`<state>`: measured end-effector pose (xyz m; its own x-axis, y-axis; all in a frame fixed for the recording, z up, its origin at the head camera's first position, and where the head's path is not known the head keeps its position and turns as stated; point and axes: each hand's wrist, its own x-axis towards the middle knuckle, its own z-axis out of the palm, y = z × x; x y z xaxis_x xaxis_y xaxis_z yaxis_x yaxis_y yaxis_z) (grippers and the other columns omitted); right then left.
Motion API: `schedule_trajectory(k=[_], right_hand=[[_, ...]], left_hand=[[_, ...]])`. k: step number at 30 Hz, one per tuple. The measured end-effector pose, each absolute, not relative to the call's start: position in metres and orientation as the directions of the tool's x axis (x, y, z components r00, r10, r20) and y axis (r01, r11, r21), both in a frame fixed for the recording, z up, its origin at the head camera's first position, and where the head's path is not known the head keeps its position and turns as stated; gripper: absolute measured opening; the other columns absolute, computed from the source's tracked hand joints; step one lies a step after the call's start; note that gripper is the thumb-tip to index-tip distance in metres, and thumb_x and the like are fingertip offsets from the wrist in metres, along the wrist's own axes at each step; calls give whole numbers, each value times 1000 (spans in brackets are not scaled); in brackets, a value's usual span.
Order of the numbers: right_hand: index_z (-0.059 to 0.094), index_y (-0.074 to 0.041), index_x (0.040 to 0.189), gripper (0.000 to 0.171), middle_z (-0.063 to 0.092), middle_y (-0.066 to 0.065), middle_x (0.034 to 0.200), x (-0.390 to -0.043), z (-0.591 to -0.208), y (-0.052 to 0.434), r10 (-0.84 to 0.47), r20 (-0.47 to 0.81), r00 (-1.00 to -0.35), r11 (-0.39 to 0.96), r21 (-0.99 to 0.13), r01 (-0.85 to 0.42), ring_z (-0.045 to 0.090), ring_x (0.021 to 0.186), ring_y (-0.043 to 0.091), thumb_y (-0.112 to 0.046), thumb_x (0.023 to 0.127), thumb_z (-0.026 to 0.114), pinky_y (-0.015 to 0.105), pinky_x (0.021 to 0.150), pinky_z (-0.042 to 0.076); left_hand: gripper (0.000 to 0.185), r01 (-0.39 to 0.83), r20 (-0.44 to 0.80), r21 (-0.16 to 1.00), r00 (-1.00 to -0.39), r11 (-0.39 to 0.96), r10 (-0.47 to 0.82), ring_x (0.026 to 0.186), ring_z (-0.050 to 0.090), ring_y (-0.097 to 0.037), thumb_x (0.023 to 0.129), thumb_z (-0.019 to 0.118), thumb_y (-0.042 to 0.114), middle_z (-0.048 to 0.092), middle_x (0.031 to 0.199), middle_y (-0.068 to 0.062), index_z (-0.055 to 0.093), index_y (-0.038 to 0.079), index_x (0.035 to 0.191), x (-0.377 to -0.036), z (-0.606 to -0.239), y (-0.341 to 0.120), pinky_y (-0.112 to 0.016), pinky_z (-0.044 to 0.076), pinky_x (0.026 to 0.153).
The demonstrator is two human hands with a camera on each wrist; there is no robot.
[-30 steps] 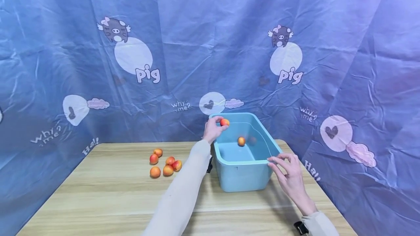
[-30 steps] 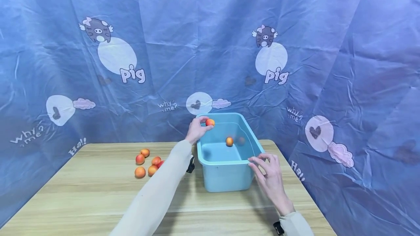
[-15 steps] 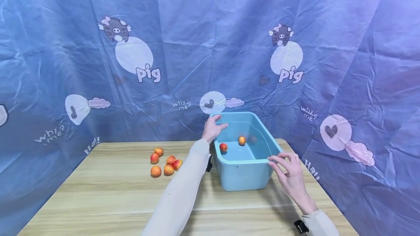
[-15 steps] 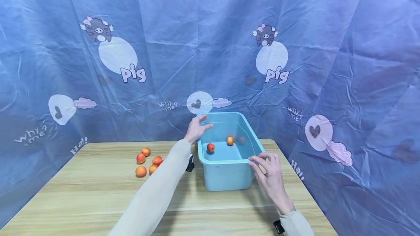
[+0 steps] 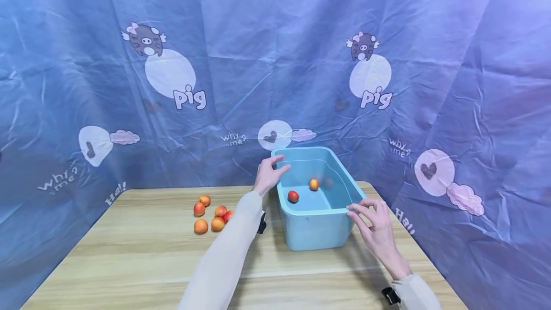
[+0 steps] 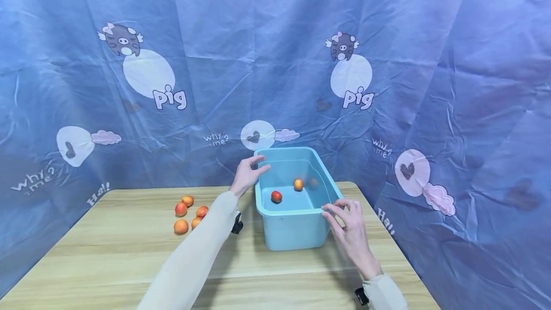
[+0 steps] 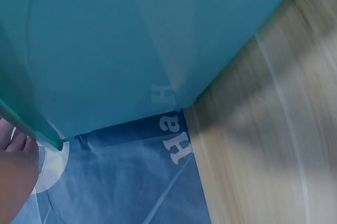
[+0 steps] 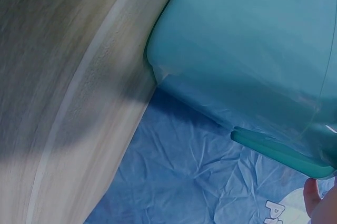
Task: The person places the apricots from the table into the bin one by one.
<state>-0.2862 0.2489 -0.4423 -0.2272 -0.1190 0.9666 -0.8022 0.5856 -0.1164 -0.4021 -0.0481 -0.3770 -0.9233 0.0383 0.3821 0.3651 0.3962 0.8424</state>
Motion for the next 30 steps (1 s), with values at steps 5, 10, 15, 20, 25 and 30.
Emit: schedule_trajectory(k=[5, 10, 15, 20, 25, 30], right_hand=[[77, -7, 91, 38, 60, 14, 90, -284, -441, 249, -104, 965, -239, 588, -134, -797, 46, 86, 31, -42, 91, 64, 32, 82, 30], [77, -6, 90, 39, 60, 15, 89, -283, -442, 249, -98, 966, -241, 587, -140, -797, 46, 85, 31, -43, 90, 63, 31, 81, 30], [77, -6, 90, 38, 60, 15, 89, -284, -443, 247, -100, 966, -237, 584, -136, -800, 45, 84, 30, -42, 90, 63, 30, 82, 29], [77, -6, 91, 36, 61, 15, 90, -284, -444, 245, -99, 965, -242, 577, -142, -804, 46, 85, 30, -41, 90, 65, 32, 80, 30], [77, -6, 91, 35, 61, 15, 91, -284, -446, 244, -100, 965, -241, 573, -142, -807, 46, 88, 30, -39, 89, 66, 29, 82, 31], [77, -6, 92, 35, 60, 15, 91, -285, -446, 245, -98, 966, -240, 575, -142, -806, 46, 89, 30, -39, 89, 65, 32, 82, 30]], left_hand=[[47, 408, 421, 834, -906, 371, 48, 128, 56, -20, 86, 76, 32, 67, 129, 0, 65, 16, 129, -395, -380, -55, -36, 42, 108], [45, 447, 457, 826, -888, 344, 56, 119, 62, -26, 86, 76, 30, 67, 127, -3, 66, 15, 127, -389, -386, -65, -37, 49, 101], [46, 460, 464, 838, -884, 295, 58, 114, 65, -32, 86, 76, 26, 68, 126, -8, 65, 12, 128, -381, -391, -77, -37, 53, 94], [47, 449, 452, 850, -890, 275, 53, 112, 65, -34, 86, 76, 24, 67, 127, -9, 64, 8, 129, -374, -397, -88, -41, 54, 93], [47, 448, 440, 864, -894, 229, 88, 118, 62, -36, 86, 76, 19, 65, 129, -15, 63, 5, 129, -368, -404, -98, -47, 49, 100], [46, 461, 449, 869, -887, 181, 103, 120, 60, -35, 87, 75, 13, 64, 128, -20, 61, 3, 130, -361, -410, -104, -45, 48, 101]])
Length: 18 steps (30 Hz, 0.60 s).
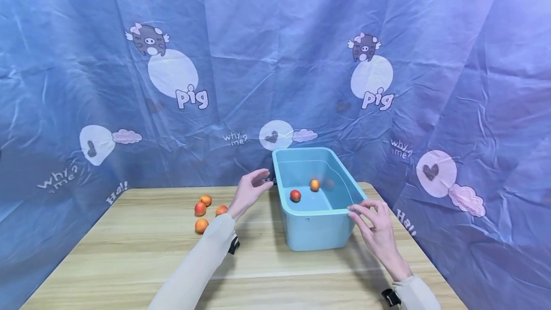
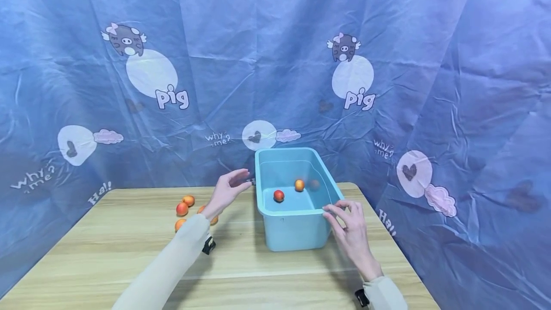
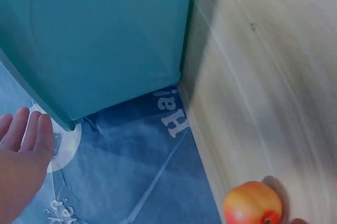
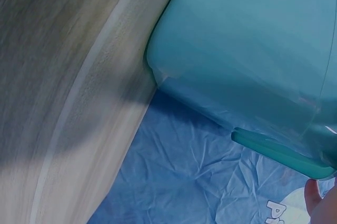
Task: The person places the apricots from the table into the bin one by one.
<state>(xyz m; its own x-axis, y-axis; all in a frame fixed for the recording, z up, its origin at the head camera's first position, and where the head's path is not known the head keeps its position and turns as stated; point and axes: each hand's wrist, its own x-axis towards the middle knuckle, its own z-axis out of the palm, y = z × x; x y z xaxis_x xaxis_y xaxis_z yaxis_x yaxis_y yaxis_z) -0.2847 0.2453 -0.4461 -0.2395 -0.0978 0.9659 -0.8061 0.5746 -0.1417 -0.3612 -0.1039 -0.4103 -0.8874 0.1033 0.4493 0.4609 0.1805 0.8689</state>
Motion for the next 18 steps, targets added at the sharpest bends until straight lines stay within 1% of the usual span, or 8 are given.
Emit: schedule_trajectory(k=[4, 7, 10, 14, 18], right_hand=[[76, -6, 91, 35, 60, 15, 91, -285, -446, 245, -99, 967, -234, 576, -136, -806, 46, 89, 29, -39, 89, 66, 31, 82, 30], [76, -6, 92, 34, 60, 15, 91, -284, -448, 247, -99, 967, -236, 573, -138, -808, 46, 89, 29, -38, 89, 66, 31, 83, 30], [76, -6, 92, 34, 60, 15, 91, -285, -448, 249, -99, 967, -236, 570, -139, -810, 46, 90, 29, -38, 89, 66, 33, 82, 30], [76, -6, 91, 35, 60, 15, 91, -285, -450, 251, -98, 968, -230, 569, -135, -811, 46, 89, 30, -39, 89, 65, 33, 82, 30], [77, -7, 92, 36, 60, 14, 91, -286, -450, 252, -101, 969, -226, 566, -131, -814, 47, 89, 30, -40, 90, 65, 31, 83, 30]], left_hand=[[48, 458, 444, 881, -887, 117, 129, 120, 58, -39, 86, 73, 6, 62, 127, -26, 58, -1, 132, -356, -414, -110, -47, 47, 102], [49, 446, 433, 889, -892, 102, 127, 119, 59, -39, 86, 73, 4, 63, 125, -26, 57, -1, 132, -352, -418, -113, -46, 48, 101], [48, 439, 428, 893, -897, 102, 114, 119, 59, -41, 86, 72, 2, 64, 123, -26, 57, -3, 131, -349, -423, -119, -43, 50, 100], [45, 425, 416, 900, -904, 100, 102, 118, 59, -42, 87, 71, 0, 64, 122, -27, 57, -6, 130, -346, -428, -128, -33, 52, 96], [43, 412, 405, 903, -911, 122, 78, 115, 62, -35, 87, 72, 5, 66, 120, -23, 60, -3, 128, -339, -430, -141, -22, 52, 90]])
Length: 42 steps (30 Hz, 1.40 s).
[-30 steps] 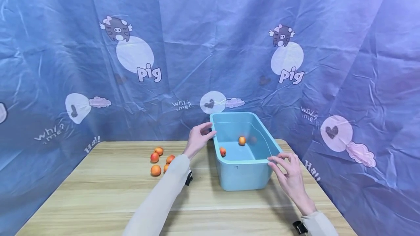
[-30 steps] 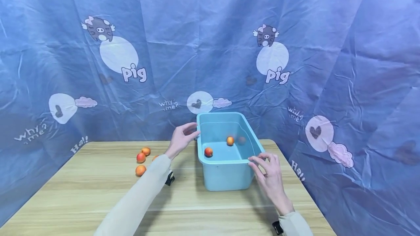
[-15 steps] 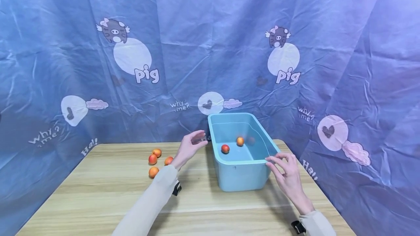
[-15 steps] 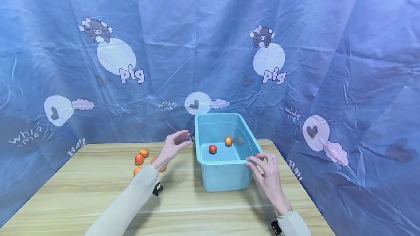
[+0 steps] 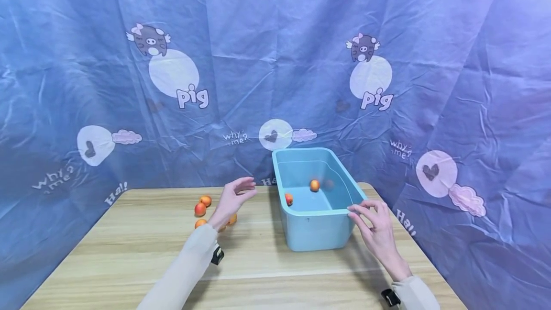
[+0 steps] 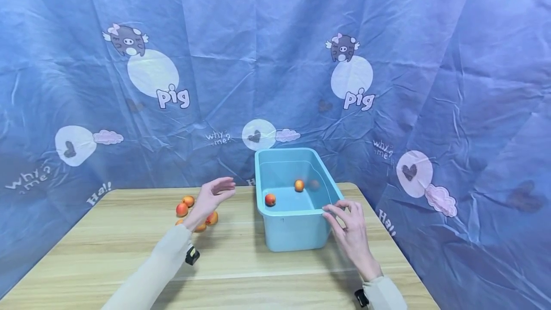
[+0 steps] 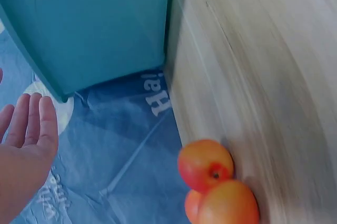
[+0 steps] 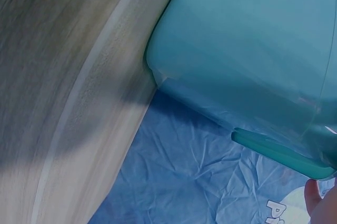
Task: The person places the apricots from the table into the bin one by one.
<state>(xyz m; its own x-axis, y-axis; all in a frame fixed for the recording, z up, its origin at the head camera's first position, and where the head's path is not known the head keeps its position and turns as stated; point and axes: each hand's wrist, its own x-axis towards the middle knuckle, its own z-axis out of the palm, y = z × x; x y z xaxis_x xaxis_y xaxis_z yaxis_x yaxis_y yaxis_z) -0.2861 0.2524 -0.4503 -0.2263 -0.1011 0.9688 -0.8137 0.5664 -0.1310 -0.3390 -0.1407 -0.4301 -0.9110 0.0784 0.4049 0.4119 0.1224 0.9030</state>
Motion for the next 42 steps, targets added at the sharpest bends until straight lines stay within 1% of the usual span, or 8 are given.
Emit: schedule_trajectory(k=[8, 13, 18, 24, 27, 33, 39, 42], right_hand=[[77, -6, 91, 37, 60, 16, 90, -289, -445, 252, -103, 974, -202, 565, -110, -818, 47, 87, 30, -40, 91, 64, 32, 81, 31], [77, -6, 92, 35, 60, 15, 90, -291, -442, 251, -109, 973, -204, 557, -111, -823, 47, 86, 31, -39, 90, 64, 32, 82, 30], [77, -6, 92, 30, 60, 15, 90, -291, -445, 249, -110, 971, -214, 542, -122, -831, 48, 88, 29, -35, 88, 68, 32, 85, 30], [77, -6, 91, 34, 59, 14, 90, -290, -449, 251, -99, 973, -207, 548, -120, -828, 49, 89, 26, -38, 89, 66, 33, 86, 29], [77, -6, 91, 35, 59, 15, 89, -290, -448, 252, -95, 975, -201, 549, -117, -827, 49, 89, 26, -39, 90, 65, 33, 84, 30], [77, -5, 91, 37, 60, 16, 89, -289, -450, 254, -93, 975, -203, 556, -118, -823, 48, 88, 27, -40, 90, 65, 29, 87, 29], [76, -6, 90, 36, 60, 15, 89, -289, -451, 254, -97, 973, -208, 557, -120, -822, 48, 89, 28, -40, 90, 64, 28, 90, 28], [76, -6, 90, 36, 59, 15, 90, -289, -450, 254, -98, 973, -211, 554, -123, -823, 49, 89, 27, -40, 90, 65, 29, 89, 29]], left_hand=[[42, 421, 417, 895, -907, 145, 63, 108, 65, -18, 89, 72, 10, 67, 119, -18, 61, 0, 127, -329, -434, -167, -21, 52, 90], [41, 377, 382, 913, -924, 152, -4, 100, 66, -6, 88, 73, 10, 68, 120, -18, 62, 1, 126, -327, -437, -182, -16, 51, 86], [42, 347, 359, 925, -932, 154, -53, 99, 66, -4, 88, 73, 9, 66, 122, -20, 61, -2, 127, -321, -443, -200, -15, 51, 87], [41, 332, 348, 929, -933, 162, -85, 97, 65, 1, 88, 74, 13, 66, 123, -20, 62, 0, 125, -312, -451, -219, -15, 50, 88], [41, 314, 334, 933, -937, 176, -97, 97, 66, 0, 89, 73, 14, 68, 122, -14, 62, 2, 126, -310, -453, -228, -16, 50, 88], [44, 272, 296, 944, -948, 189, -114, 96, 66, 1, 89, 73, 19, 71, 107, 10, 62, 3, 128, -310, -461, -248, -22, 54, 80], [48, 256, 283, 952, -945, 169, -163, 94, 66, 1, 87, 76, 18, 72, 112, -4, 60, -2, 127, -314, -468, -267, -14, 50, 86], [49, 223, 254, 954, -956, 200, -147, 95, 65, 2, 88, 74, 18, 70, 119, -11, 58, -3, 129, -314, -473, -277, -18, 51, 86]])
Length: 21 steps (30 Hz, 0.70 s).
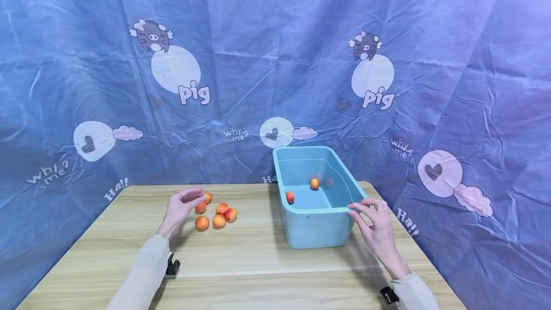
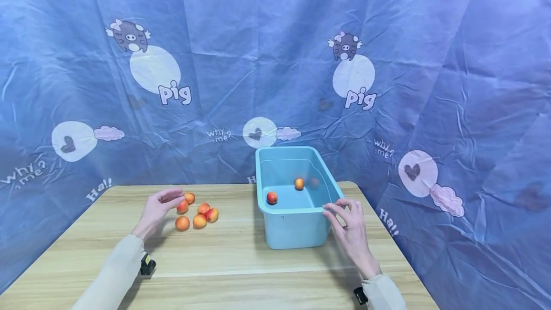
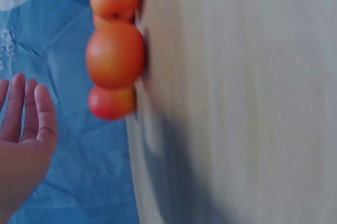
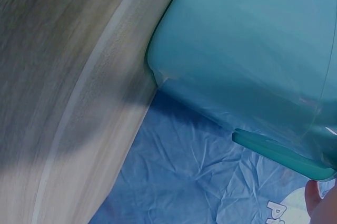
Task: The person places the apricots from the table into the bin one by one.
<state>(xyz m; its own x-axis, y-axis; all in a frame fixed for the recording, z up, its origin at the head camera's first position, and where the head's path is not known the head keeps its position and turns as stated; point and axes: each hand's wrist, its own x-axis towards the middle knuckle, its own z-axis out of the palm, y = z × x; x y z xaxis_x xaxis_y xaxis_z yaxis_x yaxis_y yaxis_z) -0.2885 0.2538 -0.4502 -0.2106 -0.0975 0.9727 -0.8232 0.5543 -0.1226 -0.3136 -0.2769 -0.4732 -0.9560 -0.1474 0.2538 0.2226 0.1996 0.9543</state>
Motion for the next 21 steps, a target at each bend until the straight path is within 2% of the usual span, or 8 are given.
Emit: schedule_trajectory(k=[5, 8, 12, 17, 21], right_hand=[[77, -5, 90, 36, 59, 14, 89, -288, -450, 254, -95, 974, -208, 552, -122, -825, 49, 88, 26, -40, 90, 65, 29, 89, 28], [77, -6, 91, 36, 60, 14, 89, -288, -449, 254, -95, 972, -213, 553, -126, -823, 48, 88, 27, -40, 90, 65, 29, 89, 28], [77, -6, 91, 36, 60, 13, 90, -287, -449, 253, -98, 970, -224, 557, -133, -820, 48, 88, 27, -40, 90, 65, 29, 89, 28], [77, -7, 92, 34, 60, 14, 91, -286, -449, 254, -97, 969, -228, 552, -138, -822, 48, 90, 27, -39, 90, 65, 29, 88, 29], [77, -6, 92, 34, 60, 14, 91, -285, -449, 254, -95, 968, -233, 550, -144, -823, 48, 91, 27, -38, 89, 66, 29, 89, 29]], left_hand=[[53, 155, 163, 973, -986, 170, -38, 105, 66, -11, 90, 71, 18, 66, 125, -14, 52, -7, 133, -312, -481, -291, -37, 50, 97], [53, 114, 108, 983, -993, 143, 51, 117, 62, -20, 92, 69, 16, 63, 131, -14, 50, -6, 137, -310, -485, -298, -33, 46, 102], [54, 77, 52, 981, -988, 179, 144, 126, 55, -23, 92, 67, 13, 58, 138, -15, 48, -4, 140, -308, -489, -305, -22, 46, 96], [56, 58, 12, 975, -978, 216, 207, 123, 57, -20, 89, 70, 11, 53, 141, -21, 48, -6, 138, -307, -491, -309, -23, 48, 92], [58, 54, -1, 974, -970, 220, 242, 113, 61, -10, 87, 71, 8, 51, 141, -25, 47, -10, 137, -308, -491, -309, -25, 51, 90]])
